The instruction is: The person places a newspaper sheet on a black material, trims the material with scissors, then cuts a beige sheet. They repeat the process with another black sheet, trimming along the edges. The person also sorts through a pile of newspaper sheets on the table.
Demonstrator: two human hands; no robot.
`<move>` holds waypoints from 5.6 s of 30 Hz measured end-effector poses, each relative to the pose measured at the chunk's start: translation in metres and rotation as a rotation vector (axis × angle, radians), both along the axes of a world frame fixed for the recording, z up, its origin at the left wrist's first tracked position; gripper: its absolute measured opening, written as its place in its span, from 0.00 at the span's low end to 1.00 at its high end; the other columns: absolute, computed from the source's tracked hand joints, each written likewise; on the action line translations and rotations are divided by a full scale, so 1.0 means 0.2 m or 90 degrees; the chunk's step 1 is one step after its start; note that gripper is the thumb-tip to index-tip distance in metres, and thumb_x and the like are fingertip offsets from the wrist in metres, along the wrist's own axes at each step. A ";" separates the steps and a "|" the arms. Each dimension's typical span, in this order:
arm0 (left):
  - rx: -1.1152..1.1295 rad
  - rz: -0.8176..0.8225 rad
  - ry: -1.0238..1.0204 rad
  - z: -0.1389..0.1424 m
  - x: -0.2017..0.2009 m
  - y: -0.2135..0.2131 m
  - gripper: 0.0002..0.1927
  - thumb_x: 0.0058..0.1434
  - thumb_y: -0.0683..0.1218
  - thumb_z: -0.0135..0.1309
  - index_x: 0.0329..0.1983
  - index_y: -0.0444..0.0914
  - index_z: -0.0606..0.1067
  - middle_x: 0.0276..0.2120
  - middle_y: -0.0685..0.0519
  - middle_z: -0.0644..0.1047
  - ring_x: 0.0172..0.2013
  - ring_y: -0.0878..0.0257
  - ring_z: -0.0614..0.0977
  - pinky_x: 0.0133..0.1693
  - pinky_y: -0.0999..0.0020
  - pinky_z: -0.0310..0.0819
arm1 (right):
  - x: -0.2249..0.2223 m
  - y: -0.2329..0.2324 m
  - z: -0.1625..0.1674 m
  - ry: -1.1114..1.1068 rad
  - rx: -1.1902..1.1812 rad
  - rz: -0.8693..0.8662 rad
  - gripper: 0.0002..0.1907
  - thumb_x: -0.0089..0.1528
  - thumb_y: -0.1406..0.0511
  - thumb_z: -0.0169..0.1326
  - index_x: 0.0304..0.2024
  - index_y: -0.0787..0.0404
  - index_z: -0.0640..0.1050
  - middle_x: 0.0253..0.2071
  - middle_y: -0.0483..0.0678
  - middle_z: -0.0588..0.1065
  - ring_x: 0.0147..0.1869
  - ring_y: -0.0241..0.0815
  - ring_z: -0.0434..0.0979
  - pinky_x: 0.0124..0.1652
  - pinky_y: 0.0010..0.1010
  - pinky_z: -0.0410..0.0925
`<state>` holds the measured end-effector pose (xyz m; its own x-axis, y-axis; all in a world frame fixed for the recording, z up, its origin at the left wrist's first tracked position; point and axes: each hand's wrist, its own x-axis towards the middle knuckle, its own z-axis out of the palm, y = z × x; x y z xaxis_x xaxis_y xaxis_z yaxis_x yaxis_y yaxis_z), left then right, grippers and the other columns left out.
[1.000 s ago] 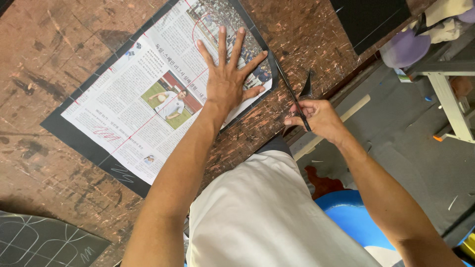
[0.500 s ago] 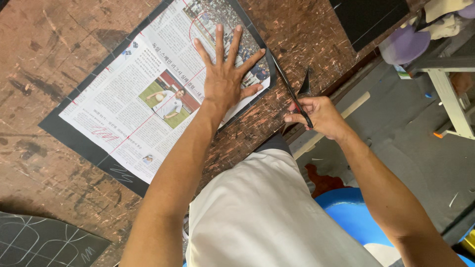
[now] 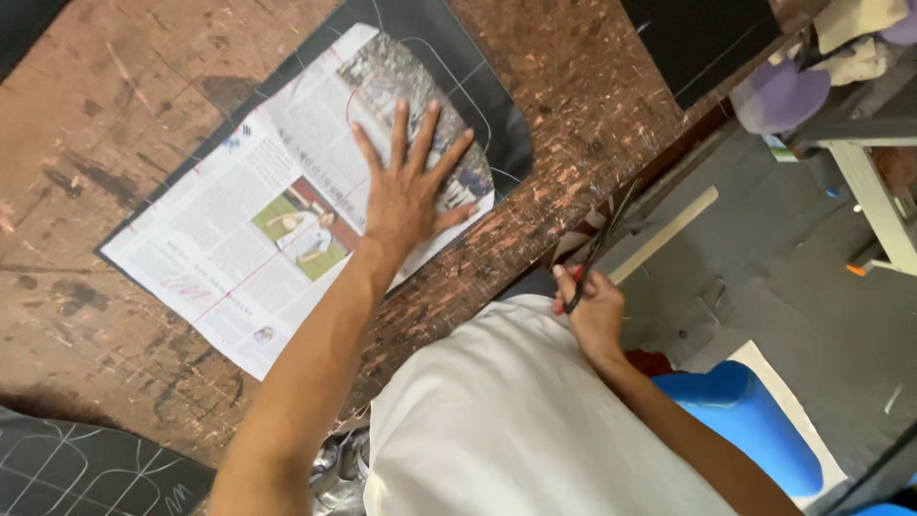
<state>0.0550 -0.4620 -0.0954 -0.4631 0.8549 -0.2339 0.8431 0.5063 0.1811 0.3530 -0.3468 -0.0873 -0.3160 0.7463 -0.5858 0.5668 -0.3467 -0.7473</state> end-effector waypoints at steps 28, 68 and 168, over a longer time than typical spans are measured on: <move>0.254 0.225 -0.062 0.12 0.40 -0.69 0.38 0.67 0.56 0.57 0.76 0.40 0.59 0.77 0.46 0.56 0.77 0.52 0.53 0.76 0.41 0.40 | -0.92 0.45 0.25 0.105 0.723 0.802 0.32 0.57 0.79 0.56 0.62 0.50 0.79 0.69 0.56 0.67 0.70 0.57 0.66 0.65 0.46 0.63; 0.428 1.140 -0.241 -0.03 0.93 -1.78 0.13 0.62 0.50 0.61 0.40 0.34 0.79 0.27 0.50 0.82 0.28 0.65 0.80 0.33 0.68 0.74 | -0.70 0.35 0.01 -0.038 0.301 0.668 0.14 0.68 0.61 0.59 0.50 0.66 0.80 0.40 0.51 0.80 0.41 0.39 0.78 0.42 0.31 0.70; 0.406 0.743 0.234 0.12 0.63 -1.16 0.13 0.60 0.35 0.56 0.48 0.36 0.75 0.52 0.46 0.78 0.57 0.47 0.76 0.60 0.49 0.68 | -0.89 0.23 0.12 0.038 0.493 0.591 0.13 0.61 0.69 0.65 0.49 0.56 0.82 0.39 0.49 0.73 0.37 0.42 0.75 0.39 0.34 0.71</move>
